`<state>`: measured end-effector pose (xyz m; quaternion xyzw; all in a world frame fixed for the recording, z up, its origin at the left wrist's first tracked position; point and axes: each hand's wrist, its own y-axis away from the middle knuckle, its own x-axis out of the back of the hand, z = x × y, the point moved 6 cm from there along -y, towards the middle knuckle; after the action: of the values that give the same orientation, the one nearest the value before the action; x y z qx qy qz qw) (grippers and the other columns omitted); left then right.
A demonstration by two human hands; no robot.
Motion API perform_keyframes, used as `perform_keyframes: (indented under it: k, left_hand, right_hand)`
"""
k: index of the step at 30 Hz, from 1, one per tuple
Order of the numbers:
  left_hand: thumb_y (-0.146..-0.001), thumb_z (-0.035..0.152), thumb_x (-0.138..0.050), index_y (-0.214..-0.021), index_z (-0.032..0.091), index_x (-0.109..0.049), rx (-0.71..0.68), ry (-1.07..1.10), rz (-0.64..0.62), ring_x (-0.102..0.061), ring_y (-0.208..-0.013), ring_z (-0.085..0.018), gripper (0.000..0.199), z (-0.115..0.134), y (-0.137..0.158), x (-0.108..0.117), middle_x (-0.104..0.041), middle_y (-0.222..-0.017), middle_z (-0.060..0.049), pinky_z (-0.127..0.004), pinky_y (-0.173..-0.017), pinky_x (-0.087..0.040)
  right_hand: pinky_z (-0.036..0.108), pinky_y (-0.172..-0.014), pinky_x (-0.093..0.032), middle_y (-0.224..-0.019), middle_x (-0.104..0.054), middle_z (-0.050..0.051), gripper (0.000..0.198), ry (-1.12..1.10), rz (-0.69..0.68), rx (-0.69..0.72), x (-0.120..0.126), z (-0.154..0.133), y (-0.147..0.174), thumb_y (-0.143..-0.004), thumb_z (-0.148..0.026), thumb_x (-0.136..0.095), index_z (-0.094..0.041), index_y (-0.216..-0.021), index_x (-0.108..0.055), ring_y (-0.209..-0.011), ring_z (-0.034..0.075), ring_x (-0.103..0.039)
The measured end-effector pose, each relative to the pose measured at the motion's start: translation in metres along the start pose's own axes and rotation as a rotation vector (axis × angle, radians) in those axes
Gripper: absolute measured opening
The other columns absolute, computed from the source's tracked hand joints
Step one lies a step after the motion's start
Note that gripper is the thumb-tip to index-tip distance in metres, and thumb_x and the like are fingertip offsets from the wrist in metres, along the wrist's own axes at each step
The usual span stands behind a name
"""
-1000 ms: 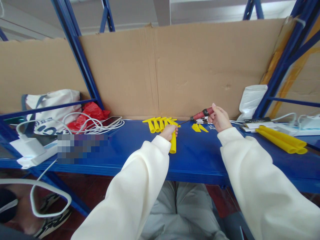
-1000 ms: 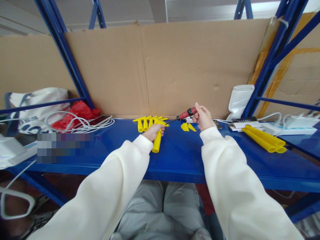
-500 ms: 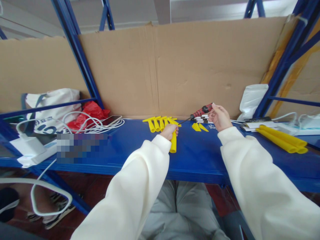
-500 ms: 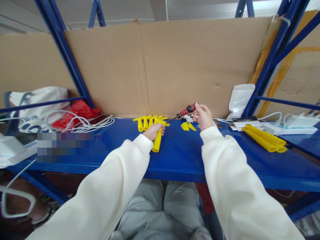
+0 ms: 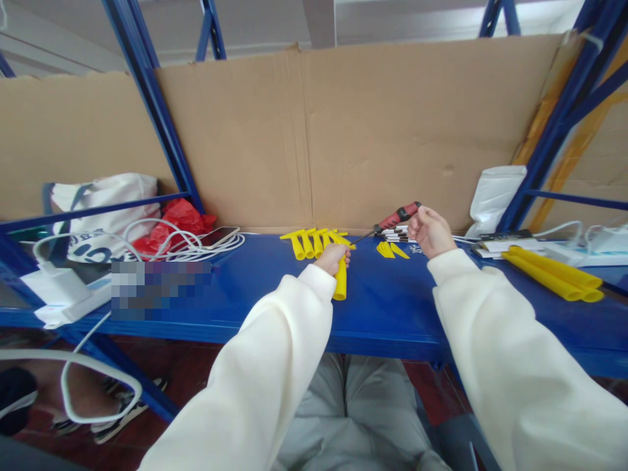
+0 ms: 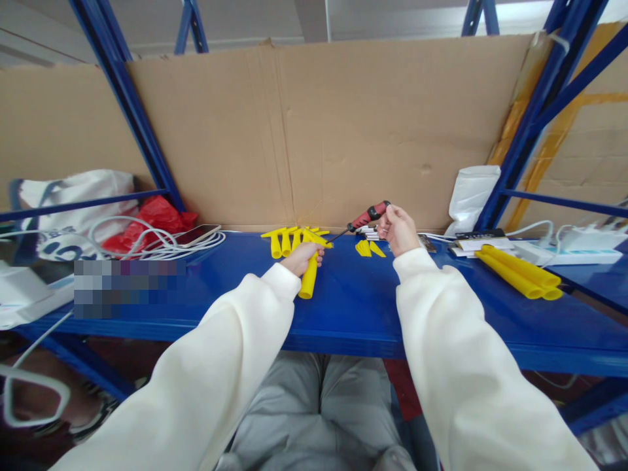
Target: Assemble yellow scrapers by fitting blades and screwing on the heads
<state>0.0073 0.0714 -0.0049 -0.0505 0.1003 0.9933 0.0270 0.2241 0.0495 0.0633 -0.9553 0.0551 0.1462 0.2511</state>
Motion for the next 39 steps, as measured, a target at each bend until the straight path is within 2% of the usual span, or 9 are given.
perform_keyframes:
  k: [4, 6, 9, 14, 23, 30, 39]
  left_hand:
    - [-0.082, 0.004, -0.053, -0.068, 0.016, -0.05, 0.001, -0.002, 0.001, -0.035, -0.039, -0.005, 0.019, -0.0014, -0.0021, 0.0004, -0.042, -0.049, 0.005, -0.018, -0.042, -0.029]
    - [-0.08, 0.007, -0.058, -0.071, 0.016, -0.053, -0.006, -0.003, 0.006, -0.036, -0.039, -0.005, 0.014, -0.002, -0.0035, 0.001, -0.043, -0.05, 0.005, -0.018, -0.042, -0.029]
    - [-0.078, 0.011, -0.063, -0.079, 0.017, -0.057, -0.02, -0.004, 0.019, -0.038, -0.04, -0.007, 0.008, -0.002, -0.0049, 0.0022, -0.044, -0.05, 0.005, -0.019, -0.042, -0.032]
    - [-0.08, 0.006, -0.056, -0.076, 0.017, -0.055, -0.011, -0.007, 0.004, -0.037, -0.04, -0.007, 0.011, -0.0017, -0.0039, 0.0012, -0.042, -0.049, 0.005, -0.019, -0.042, -0.031]
    - [-0.08, 0.001, -0.049, -0.074, 0.016, -0.052, -0.011, -0.006, -0.009, -0.036, -0.038, -0.006, 0.016, -0.0005, -0.0012, 0.0002, -0.04, -0.047, 0.006, -0.018, -0.039, -0.028]
    - [-0.082, 0.003, -0.051, -0.068, 0.017, -0.048, -0.001, -0.021, -0.004, -0.036, -0.038, -0.005, 0.02, -0.0003, 0.0005, 0.0005, -0.042, -0.048, 0.005, -0.017, -0.041, -0.027]
    - [-0.085, 0.005, -0.047, -0.07, 0.017, -0.05, -0.011, -0.035, -0.004, -0.036, -0.037, -0.005, 0.019, 0.0005, 0.0019, 0.0002, -0.041, -0.046, 0.006, -0.017, -0.04, -0.028]
  right_hand:
    - [0.018, -0.034, -0.034, -0.05, -0.045, -0.008, 0.05, 0.0, 0.051, 0.028, 0.0035, 0.0005, -0.0013, -0.057, -0.052, -0.084, -0.023, -0.069, -0.045, -0.042, 0.007, -0.044]
    - [0.019, -0.034, -0.035, -0.051, -0.047, -0.008, 0.054, -0.008, 0.076, 0.016, 0.0055, 0.0023, -0.0022, -0.053, -0.054, -0.085, -0.022, -0.066, -0.043, -0.042, 0.007, -0.044]
    - [0.019, -0.033, -0.034, -0.046, -0.04, -0.009, 0.056, -0.01, 0.057, -0.007, 0.0053, 0.0044, -0.0029, -0.055, -0.056, -0.083, -0.022, -0.063, -0.039, -0.039, 0.006, -0.04]
    - [0.018, -0.034, -0.034, -0.044, -0.037, -0.009, 0.054, -0.017, 0.011, -0.002, 0.0025, 0.0026, -0.0016, -0.058, -0.059, -0.081, -0.023, -0.066, -0.042, -0.037, 0.006, -0.038]
    - [0.017, -0.036, -0.034, -0.048, -0.047, -0.007, 0.052, -0.026, 0.003, -0.02, -0.0004, 0.0002, -0.0002, -0.052, -0.054, -0.086, -0.022, -0.067, -0.048, -0.043, 0.007, -0.043]
    - [0.017, -0.035, -0.032, -0.043, -0.04, -0.01, 0.053, 0.017, -0.014, -0.007, -0.0018, -0.0002, 0.0015, -0.058, -0.059, -0.081, -0.023, -0.07, -0.043, -0.037, 0.006, -0.037]
    - [0.017, -0.035, -0.031, -0.043, -0.039, -0.012, 0.061, 0.036, 0.02, -0.008, 0.0, -0.0001, 0.003, -0.054, -0.062, -0.081, -0.023, -0.069, -0.036, -0.035, 0.005, -0.037]
